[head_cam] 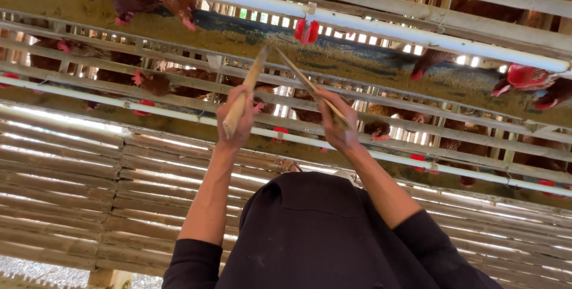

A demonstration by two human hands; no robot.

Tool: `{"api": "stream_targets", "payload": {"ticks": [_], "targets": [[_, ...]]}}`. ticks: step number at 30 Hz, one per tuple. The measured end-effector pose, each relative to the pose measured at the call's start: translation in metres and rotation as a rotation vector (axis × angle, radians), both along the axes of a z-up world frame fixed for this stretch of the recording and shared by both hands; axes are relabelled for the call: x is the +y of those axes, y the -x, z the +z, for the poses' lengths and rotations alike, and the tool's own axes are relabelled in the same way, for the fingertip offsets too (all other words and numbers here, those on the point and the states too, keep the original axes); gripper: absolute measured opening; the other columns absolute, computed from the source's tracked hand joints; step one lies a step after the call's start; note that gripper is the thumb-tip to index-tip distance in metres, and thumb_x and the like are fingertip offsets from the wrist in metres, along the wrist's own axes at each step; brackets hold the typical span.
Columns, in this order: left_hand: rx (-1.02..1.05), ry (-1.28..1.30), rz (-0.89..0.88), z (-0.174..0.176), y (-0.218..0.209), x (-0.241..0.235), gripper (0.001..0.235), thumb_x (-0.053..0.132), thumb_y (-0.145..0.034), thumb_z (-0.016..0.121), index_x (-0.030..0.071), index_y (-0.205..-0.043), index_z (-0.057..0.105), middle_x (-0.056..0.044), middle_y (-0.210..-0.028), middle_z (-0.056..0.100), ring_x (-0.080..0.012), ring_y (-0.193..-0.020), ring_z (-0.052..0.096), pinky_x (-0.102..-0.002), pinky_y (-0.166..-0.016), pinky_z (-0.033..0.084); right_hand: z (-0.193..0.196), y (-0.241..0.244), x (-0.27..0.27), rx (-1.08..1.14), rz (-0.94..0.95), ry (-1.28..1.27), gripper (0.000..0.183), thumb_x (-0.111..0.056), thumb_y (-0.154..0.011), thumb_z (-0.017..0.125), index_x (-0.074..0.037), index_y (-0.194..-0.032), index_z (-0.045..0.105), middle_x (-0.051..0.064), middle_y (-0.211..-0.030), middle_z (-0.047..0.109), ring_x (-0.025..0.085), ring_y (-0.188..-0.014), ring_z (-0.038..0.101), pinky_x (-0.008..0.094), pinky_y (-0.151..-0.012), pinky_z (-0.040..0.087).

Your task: Spreading and leveling chicken feed in a long trough using manual wooden scrapers in a poultry house.

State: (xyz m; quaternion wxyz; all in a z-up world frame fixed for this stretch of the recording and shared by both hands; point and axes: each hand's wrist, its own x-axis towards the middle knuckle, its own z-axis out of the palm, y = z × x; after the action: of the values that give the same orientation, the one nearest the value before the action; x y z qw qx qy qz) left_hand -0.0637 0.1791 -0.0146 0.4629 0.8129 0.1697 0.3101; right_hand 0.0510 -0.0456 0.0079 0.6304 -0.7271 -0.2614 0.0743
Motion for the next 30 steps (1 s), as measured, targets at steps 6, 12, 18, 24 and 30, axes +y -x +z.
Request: {"api": "stream_targets", "payload": {"ticks": [6, 12, 18, 24, 30], "targets": [[-0.027, -0.092, 0.135, -0.011, 0.019, 0.029, 0.014, 0.010, -0.104, 0.064, 0.008, -0.119, 0.064, -0.025, -0.079, 0.072, -0.0367, -0.063, 0.073, -0.041, -0.056, 0.059, -0.036, -0.015, -0.013, -0.036, -0.068, 0.063, 0.031, 0.003, -0.104, 0.062, -0.015, -0.126, 0.074, 0.020, -0.121, 0.075, 0.033, -0.103, 0.074, 0.049, -0.081, 0.062], [-0.071, -0.107, 0.155, -0.010, 0.011, 0.034, 0.016, 0.009, -0.105, 0.064, 0.009, -0.121, 0.065, -0.023, -0.080, 0.073, -0.0350, -0.063, 0.073, -0.042, -0.057, 0.059, -0.004, -0.001, -0.081, 0.053, -0.277, 0.090, 0.031, -0.004, -0.112, 0.051, -0.015, -0.134, 0.068, 0.030, -0.127, 0.068, 0.040, -0.107, 0.071, 0.046, -0.087, 0.066], [-0.176, 0.131, -0.015, -0.029, -0.027, -0.030, 0.018, 0.000, -0.099, 0.066, 0.003, -0.116, 0.066, -0.015, -0.100, 0.072, -0.0331, -0.094, 0.075, -0.048, -0.081, 0.061, -0.002, 0.021, -0.110, 0.150, -0.365, 0.053, 0.030, -0.002, -0.113, 0.047, -0.008, -0.137, 0.063, 0.037, -0.138, 0.059, 0.044, -0.114, 0.066, 0.046, -0.091, 0.065], [-0.024, 0.332, 0.034, -0.008, -0.073, -0.097, 0.014, 0.011, -0.092, 0.075, 0.014, -0.106, 0.075, -0.010, -0.092, 0.075, -0.0265, -0.097, 0.077, -0.042, -0.092, 0.058, -0.008, 0.015, -0.142, 0.112, -0.396, 0.074, 0.027, -0.005, -0.113, 0.048, -0.007, -0.136, 0.064, 0.036, -0.140, 0.058, 0.045, -0.114, 0.067, 0.047, -0.087, 0.065], [0.105, 0.261, -0.392, 0.024, -0.107, -0.112, 0.015, 0.020, -0.091, 0.073, 0.030, -0.102, 0.074, -0.002, -0.068, 0.073, -0.0231, -0.076, 0.075, -0.036, -0.085, 0.055, 0.000, 0.005, -0.180, 0.122, -0.400, 0.115, 0.028, -0.003, -0.116, 0.045, -0.002, -0.139, 0.059, 0.040, -0.137, 0.056, 0.053, -0.118, 0.062, 0.048, -0.083, 0.065]]}}
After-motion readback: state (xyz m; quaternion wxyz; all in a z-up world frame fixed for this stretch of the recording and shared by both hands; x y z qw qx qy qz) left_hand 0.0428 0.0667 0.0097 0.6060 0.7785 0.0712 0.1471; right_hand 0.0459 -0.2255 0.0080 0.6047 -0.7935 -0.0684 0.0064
